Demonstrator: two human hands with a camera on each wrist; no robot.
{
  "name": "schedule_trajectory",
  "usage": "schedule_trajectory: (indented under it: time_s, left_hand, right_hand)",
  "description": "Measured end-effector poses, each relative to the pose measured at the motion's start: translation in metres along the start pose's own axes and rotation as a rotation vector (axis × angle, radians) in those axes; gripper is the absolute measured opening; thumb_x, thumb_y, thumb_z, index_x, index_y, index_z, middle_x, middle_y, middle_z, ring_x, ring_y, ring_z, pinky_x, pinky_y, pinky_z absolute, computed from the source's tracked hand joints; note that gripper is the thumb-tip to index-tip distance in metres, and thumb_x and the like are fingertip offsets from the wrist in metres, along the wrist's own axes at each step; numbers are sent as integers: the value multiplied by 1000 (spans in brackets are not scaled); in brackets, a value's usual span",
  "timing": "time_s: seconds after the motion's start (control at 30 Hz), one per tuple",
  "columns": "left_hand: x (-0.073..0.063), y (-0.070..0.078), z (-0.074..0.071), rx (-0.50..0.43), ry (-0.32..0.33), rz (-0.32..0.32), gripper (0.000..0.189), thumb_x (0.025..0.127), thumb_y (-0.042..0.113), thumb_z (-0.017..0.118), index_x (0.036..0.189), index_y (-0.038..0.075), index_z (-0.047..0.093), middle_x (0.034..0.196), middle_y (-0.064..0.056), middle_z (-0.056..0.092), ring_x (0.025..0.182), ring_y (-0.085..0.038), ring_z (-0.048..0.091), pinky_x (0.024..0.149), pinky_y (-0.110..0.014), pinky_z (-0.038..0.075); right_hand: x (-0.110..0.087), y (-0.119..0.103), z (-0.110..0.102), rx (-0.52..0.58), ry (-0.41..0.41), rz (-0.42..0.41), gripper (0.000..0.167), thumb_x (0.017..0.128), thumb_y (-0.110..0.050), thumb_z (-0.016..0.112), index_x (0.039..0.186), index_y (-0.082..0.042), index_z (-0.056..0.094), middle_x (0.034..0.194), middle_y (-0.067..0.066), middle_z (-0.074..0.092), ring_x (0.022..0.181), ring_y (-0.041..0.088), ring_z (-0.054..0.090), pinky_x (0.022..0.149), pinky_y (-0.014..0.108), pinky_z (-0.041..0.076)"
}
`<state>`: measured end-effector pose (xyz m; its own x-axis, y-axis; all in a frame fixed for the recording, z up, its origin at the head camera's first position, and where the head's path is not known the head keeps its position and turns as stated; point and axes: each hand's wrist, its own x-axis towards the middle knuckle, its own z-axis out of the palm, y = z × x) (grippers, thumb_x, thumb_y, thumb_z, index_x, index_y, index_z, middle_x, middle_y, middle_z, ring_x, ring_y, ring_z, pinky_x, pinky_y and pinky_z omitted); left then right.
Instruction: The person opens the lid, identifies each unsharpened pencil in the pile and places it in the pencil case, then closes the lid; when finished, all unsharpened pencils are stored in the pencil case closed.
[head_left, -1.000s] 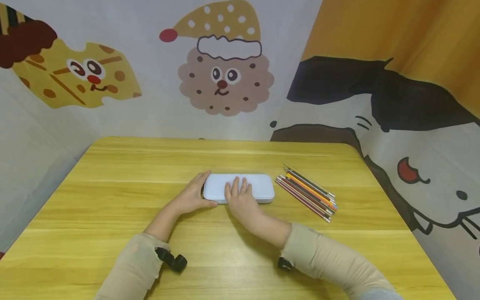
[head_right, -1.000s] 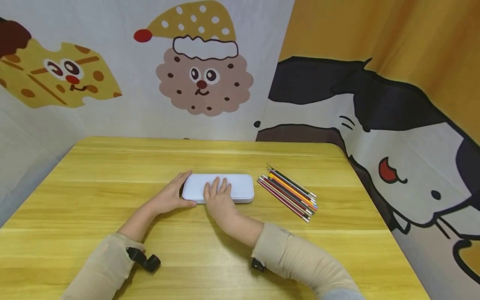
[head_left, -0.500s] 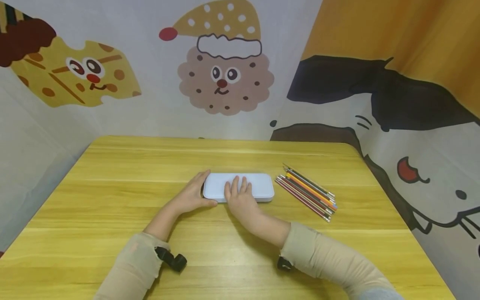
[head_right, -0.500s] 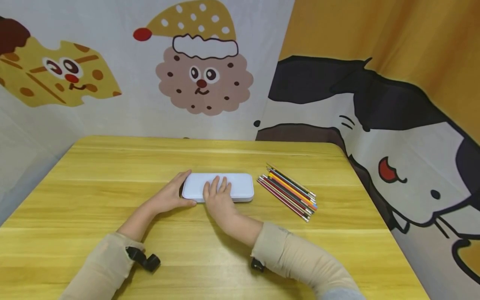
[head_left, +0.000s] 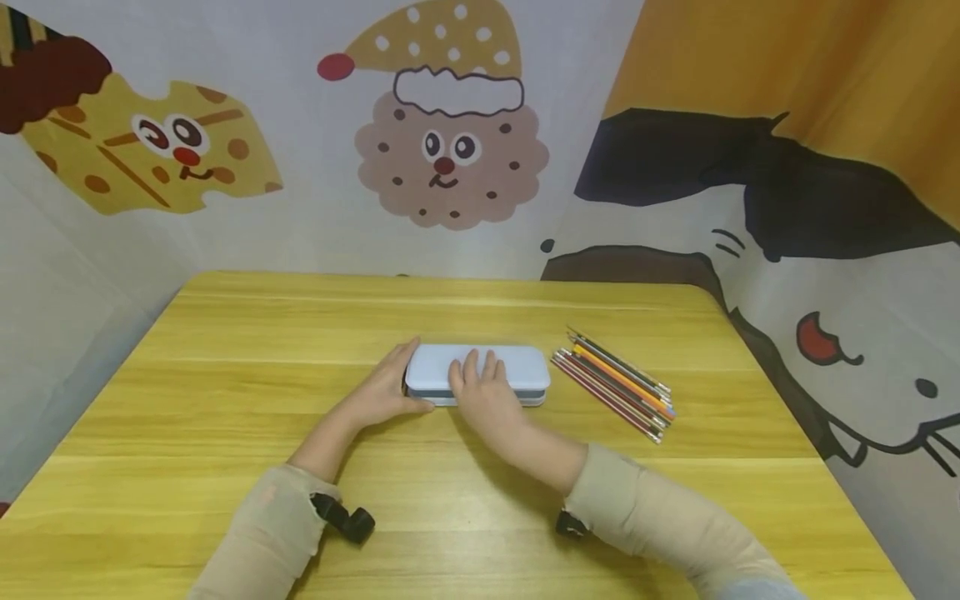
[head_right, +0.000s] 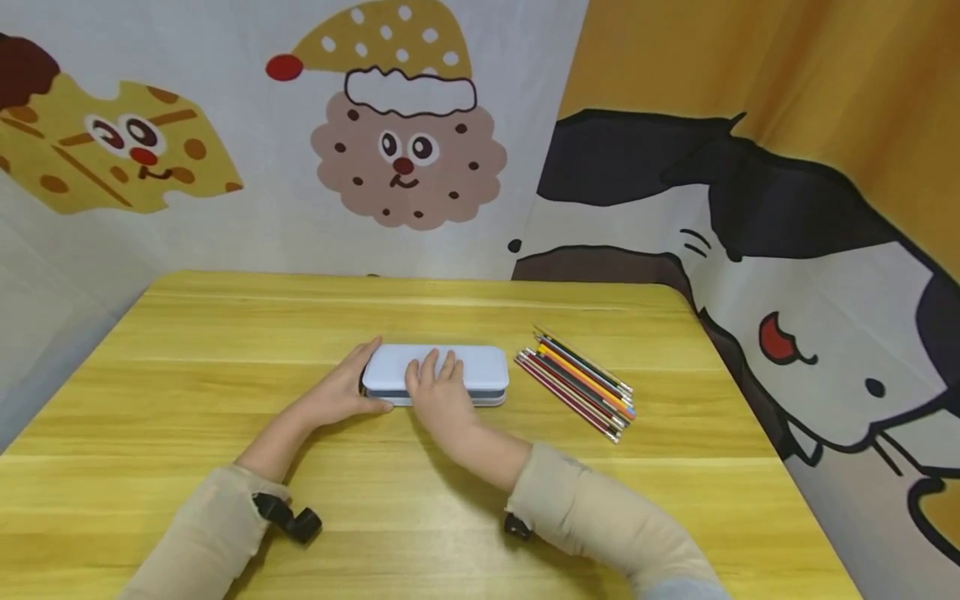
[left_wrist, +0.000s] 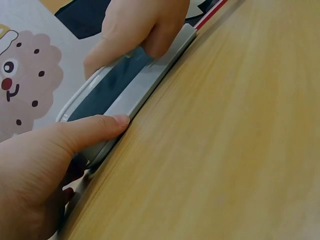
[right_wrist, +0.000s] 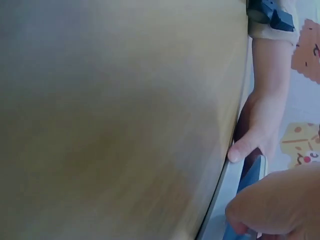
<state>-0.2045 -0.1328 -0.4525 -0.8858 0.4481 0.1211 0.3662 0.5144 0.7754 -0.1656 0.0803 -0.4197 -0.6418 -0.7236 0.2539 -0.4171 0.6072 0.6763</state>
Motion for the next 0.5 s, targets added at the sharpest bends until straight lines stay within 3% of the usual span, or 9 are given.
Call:
schedule_trajectory:
  time_s: [0.1,0.4,0.5]
  left_hand:
    - [1,-2,0,-15,3,-3,114,70,26,86,151,-2,12,150,-22,26,131,-35,33,108,-53,27]
    - [2,0,0,-37,11,-14,116,67,28,88,152,0,13,148,-20,30,127,-33,36,107,-53,28]
    - [1,0,0,-41,16,-22,118,66,29,89,152,1,13,147,-21,31,127,-34,37,107,-53,28]
  right_hand:
    - [-1,4,0,84,-19,-4,39,95,-18,55,130,-2,50,122,23,59,104,38,62,86,40,52]
    - [-8,35,9,531,-17,-52,48,90,-10,63,135,-4,48,133,20,53,117,38,54,97,44,45]
    - [-8,48,9,669,-72,-49,54,88,-13,66,138,-8,48,138,16,50,123,34,50,101,46,41]
